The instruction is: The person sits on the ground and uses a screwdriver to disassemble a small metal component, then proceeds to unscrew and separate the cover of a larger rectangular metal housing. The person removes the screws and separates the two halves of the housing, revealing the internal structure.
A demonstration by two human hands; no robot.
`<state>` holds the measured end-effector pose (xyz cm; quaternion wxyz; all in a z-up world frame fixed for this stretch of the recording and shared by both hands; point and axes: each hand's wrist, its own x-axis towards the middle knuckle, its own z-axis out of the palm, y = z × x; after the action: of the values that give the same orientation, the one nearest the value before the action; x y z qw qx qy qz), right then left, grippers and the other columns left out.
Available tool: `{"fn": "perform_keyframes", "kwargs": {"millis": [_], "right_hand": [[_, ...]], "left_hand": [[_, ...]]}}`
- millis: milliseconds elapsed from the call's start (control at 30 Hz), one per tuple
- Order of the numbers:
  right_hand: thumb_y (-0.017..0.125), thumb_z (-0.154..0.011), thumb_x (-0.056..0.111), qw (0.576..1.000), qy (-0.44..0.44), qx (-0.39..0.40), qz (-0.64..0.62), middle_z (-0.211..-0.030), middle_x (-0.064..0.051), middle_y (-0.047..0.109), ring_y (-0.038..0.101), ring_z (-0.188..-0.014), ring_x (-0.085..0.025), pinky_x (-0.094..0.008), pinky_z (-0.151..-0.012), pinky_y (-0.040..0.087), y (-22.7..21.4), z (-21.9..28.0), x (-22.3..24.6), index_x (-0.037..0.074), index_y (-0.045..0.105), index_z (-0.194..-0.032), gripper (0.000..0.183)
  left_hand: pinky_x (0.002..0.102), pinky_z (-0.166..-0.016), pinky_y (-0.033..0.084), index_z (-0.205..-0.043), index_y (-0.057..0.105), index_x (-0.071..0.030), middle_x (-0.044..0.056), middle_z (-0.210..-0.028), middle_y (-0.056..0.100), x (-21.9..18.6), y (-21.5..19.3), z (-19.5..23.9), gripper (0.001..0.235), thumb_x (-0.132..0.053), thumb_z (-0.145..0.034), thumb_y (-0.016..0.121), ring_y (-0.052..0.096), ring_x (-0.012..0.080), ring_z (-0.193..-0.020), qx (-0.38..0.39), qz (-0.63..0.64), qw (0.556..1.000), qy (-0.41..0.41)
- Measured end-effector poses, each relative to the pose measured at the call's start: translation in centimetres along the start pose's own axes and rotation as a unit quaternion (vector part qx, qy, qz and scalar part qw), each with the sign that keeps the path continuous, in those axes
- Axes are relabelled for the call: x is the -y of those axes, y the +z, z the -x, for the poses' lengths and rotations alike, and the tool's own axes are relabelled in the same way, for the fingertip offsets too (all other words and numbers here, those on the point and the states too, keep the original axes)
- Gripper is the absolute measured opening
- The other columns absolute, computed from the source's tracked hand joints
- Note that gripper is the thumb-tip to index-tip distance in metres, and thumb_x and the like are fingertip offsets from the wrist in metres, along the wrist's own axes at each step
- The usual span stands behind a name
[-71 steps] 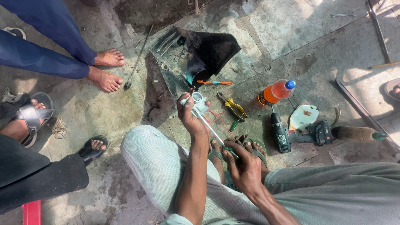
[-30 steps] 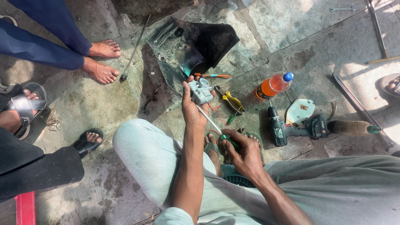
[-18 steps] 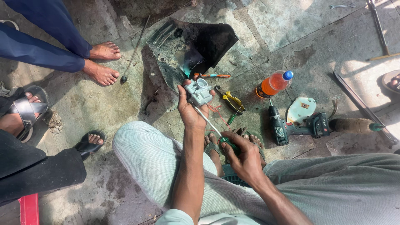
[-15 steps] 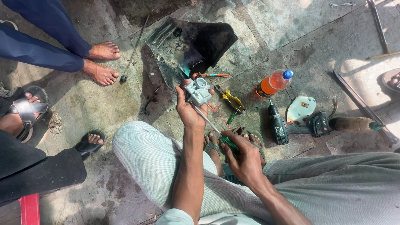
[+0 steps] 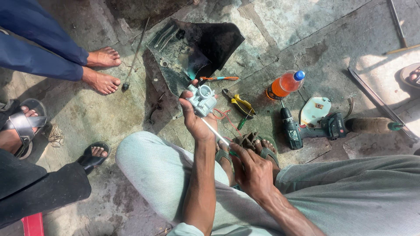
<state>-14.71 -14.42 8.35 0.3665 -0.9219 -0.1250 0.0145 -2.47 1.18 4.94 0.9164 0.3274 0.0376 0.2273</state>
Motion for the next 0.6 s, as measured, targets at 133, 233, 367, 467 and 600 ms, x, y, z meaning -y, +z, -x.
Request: {"fn": "perform_keyframes", "kwargs": {"millis": [133, 233, 367, 467, 600], "right_hand": [[0.073, -0.085, 0.004, 0.993, 0.003, -0.019, -0.119, -0.095, -0.013, 0.078, 0.076, -0.063, -0.018, -0.031, -0.05, 0.06, -0.7, -0.4, 1.1, 0.006, 0.066, -0.121, 0.037], [0.074, -0.085, 0.005, 0.987, 0.019, -0.01, -0.157, -0.097, -0.014, 0.079, 0.078, -0.066, -0.018, -0.031, -0.053, 0.061, -1.4, -0.9, 1.8, 0.006, 0.068, -0.119, 0.035], [0.075, -0.087, 0.008, 0.978, 0.032, 0.003, -0.204, -0.099, -0.014, 0.08, 0.081, -0.076, -0.018, -0.03, -0.062, 0.062, -1.6, -1.7, 2.9, 0.004, 0.07, -0.119, 0.033], [0.077, -0.087, 0.013, 0.969, 0.075, 0.028, -0.233, -0.103, -0.015, 0.08, 0.081, -0.082, -0.017, -0.031, -0.067, 0.062, -1.4, -2.0, 3.3, 0.003, 0.072, -0.117, 0.033], [0.078, -0.087, 0.015, 0.952, 0.102, 0.033, -0.285, -0.108, -0.016, 0.082, 0.078, -0.095, -0.017, -0.034, -0.08, 0.061, -1.4, -2.1, 3.4, 0.001, 0.074, -0.115, 0.031]], "left_hand": [[0.049, -0.11, 0.052, -0.117, 0.058, -0.022, 0.005, -0.149, 0.051, -0.9, 0.5, 0.4, 0.031, -0.049, -0.11, 0.046, 0.054, 0.0222, -0.134, 0.002, 0.005, 1.0, 0.017], [0.048, -0.113, 0.05, -0.119, 0.058, -0.022, 0.006, -0.151, 0.051, -1.5, 0.9, 0.4, 0.03, -0.048, -0.112, 0.046, 0.055, 0.0228, -0.134, 0.01, 0.026, 0.999, 0.028], [0.047, -0.107, 0.053, -0.12, 0.057, -0.021, 0.006, -0.152, 0.049, -2.7, 1.3, -0.1, 0.029, -0.047, -0.113, 0.046, 0.057, 0.0234, -0.129, 0.013, 0.055, 0.998, 0.038], [0.047, -0.106, 0.054, -0.121, 0.057, -0.021, 0.006, -0.152, 0.049, -3.5, 1.3, -0.2, 0.028, -0.046, -0.113, 0.047, 0.058, 0.0232, -0.128, 0.018, 0.08, 0.996, 0.042], [0.05, -0.104, 0.055, -0.12, 0.058, -0.021, 0.006, -0.152, 0.049, -3.6, 1.1, -0.4, 0.026, -0.045, -0.114, 0.048, 0.059, 0.0248, -0.127, 0.014, 0.088, 0.995, 0.038]]}}
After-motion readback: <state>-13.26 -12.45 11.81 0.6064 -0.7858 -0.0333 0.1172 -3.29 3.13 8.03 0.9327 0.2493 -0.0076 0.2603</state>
